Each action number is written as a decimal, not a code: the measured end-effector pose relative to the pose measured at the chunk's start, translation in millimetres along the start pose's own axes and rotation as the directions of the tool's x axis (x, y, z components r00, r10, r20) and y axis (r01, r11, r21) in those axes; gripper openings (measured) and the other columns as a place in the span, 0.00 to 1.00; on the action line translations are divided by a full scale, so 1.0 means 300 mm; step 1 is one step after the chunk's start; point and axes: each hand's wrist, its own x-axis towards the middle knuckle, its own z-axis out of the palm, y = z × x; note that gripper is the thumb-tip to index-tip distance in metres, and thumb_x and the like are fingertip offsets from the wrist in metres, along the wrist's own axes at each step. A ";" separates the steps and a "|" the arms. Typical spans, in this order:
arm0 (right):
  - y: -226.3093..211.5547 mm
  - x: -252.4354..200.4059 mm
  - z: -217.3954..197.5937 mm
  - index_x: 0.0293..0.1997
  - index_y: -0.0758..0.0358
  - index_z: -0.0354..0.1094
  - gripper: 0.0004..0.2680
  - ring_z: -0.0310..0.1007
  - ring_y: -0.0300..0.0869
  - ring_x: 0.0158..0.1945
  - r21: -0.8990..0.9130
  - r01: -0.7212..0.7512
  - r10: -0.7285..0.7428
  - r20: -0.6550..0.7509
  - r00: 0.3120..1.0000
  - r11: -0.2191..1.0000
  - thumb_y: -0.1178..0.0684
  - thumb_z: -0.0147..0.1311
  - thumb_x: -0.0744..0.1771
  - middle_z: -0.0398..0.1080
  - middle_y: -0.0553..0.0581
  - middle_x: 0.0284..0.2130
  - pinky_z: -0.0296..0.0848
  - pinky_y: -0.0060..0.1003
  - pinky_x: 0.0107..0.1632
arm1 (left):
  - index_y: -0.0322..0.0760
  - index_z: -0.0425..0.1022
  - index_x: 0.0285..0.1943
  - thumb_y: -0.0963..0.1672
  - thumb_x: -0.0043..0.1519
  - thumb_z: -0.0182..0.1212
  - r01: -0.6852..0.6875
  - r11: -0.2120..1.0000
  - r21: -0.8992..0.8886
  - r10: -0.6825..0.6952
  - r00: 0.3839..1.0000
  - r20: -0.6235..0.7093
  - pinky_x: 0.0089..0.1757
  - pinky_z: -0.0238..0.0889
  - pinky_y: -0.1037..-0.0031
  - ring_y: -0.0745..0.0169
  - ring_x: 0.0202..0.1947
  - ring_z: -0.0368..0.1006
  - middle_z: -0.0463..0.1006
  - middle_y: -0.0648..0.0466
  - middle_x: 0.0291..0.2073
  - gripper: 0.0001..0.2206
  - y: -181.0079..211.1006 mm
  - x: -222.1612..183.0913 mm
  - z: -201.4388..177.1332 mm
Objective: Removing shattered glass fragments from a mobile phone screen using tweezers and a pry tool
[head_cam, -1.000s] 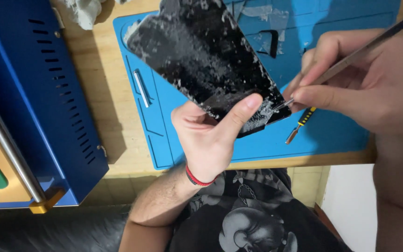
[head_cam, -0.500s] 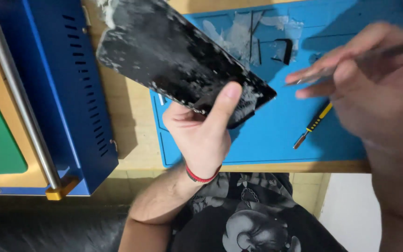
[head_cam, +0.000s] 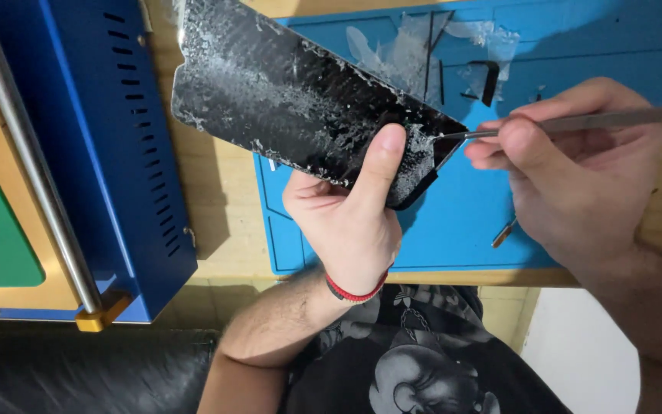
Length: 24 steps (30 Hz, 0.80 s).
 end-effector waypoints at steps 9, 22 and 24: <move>0.012 -0.001 0.031 0.52 0.63 0.66 0.06 0.87 0.47 0.44 0.076 0.048 -0.051 0.037 0.998 0.996 0.58 0.61 0.74 0.77 0.63 0.41 0.94 0.39 0.50 | 0.37 0.86 0.51 0.38 0.64 0.78 0.013 0.999 -0.044 -0.013 1.000 -0.004 0.60 0.78 0.72 0.71 0.52 0.80 0.88 0.56 0.50 0.09 -0.012 -0.010 -0.002; -0.040 0.040 -0.022 0.50 0.57 0.66 0.04 0.83 0.41 0.41 0.081 -0.019 -0.001 0.238 0.971 0.997 0.57 0.59 0.74 0.76 0.59 0.39 0.87 0.34 0.49 | 0.39 0.86 0.49 0.40 0.64 0.78 0.037 0.993 0.116 -0.042 0.998 0.036 0.58 0.80 0.74 0.73 0.50 0.81 0.88 0.57 0.48 0.07 0.023 -0.009 -0.008; -0.045 0.041 -0.026 0.50 0.57 0.66 0.04 0.83 0.41 0.41 0.100 -0.027 0.000 0.267 0.964 0.995 0.59 0.58 0.74 0.76 0.60 0.39 0.88 0.33 0.48 | 0.39 0.86 0.50 0.40 0.64 0.77 0.035 0.997 0.064 -0.038 0.998 0.053 0.59 0.80 0.73 0.71 0.50 0.81 0.88 0.57 0.48 0.08 0.023 -0.012 -0.007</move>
